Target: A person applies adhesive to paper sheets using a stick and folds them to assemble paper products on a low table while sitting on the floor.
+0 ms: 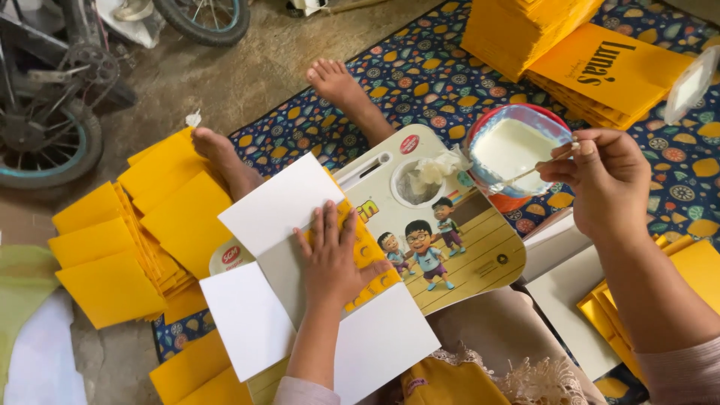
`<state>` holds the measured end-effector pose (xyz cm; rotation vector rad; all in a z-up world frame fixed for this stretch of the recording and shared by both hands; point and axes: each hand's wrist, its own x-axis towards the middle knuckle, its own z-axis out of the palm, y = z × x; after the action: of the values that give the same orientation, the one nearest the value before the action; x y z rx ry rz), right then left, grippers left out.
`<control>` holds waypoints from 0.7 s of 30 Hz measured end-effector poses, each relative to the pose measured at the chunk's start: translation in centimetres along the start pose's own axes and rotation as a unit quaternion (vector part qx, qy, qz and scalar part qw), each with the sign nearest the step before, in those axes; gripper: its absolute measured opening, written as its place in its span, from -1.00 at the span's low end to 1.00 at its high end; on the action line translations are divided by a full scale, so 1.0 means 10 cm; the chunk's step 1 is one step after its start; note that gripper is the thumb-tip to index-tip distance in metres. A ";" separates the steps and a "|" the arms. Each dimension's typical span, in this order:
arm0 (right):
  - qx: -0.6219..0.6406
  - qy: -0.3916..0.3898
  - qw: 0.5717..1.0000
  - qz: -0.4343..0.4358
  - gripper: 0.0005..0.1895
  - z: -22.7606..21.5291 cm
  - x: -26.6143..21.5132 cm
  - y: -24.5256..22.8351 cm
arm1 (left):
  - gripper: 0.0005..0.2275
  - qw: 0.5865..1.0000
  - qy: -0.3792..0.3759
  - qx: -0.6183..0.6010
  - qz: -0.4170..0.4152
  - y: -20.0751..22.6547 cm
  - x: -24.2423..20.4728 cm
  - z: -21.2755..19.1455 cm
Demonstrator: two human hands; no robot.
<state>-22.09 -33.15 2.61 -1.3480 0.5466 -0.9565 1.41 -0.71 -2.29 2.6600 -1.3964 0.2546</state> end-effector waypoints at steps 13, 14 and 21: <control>0.285 -0.094 0.927 0.224 -0.83 0.33 -0.45 0.73 | -0.51 0.923 0.132 -0.356 -0.054 -0.34 0.01 0.15; 0.280 -0.112 0.926 0.229 -0.83 0.38 -0.42 0.77 | -0.51 0.922 0.143 -0.354 -0.069 -0.34 -0.08 0.00; 0.226 -0.229 0.922 0.214 -0.97 1.40 -0.43 0.29 | -0.38 0.973 0.096 -0.147 -0.151 -0.18 -0.84 -0.63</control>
<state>-12.37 -21.92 1.59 -0.9305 0.2218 -0.3512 -2.37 8.22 2.04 2.4763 -0.8812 0.2424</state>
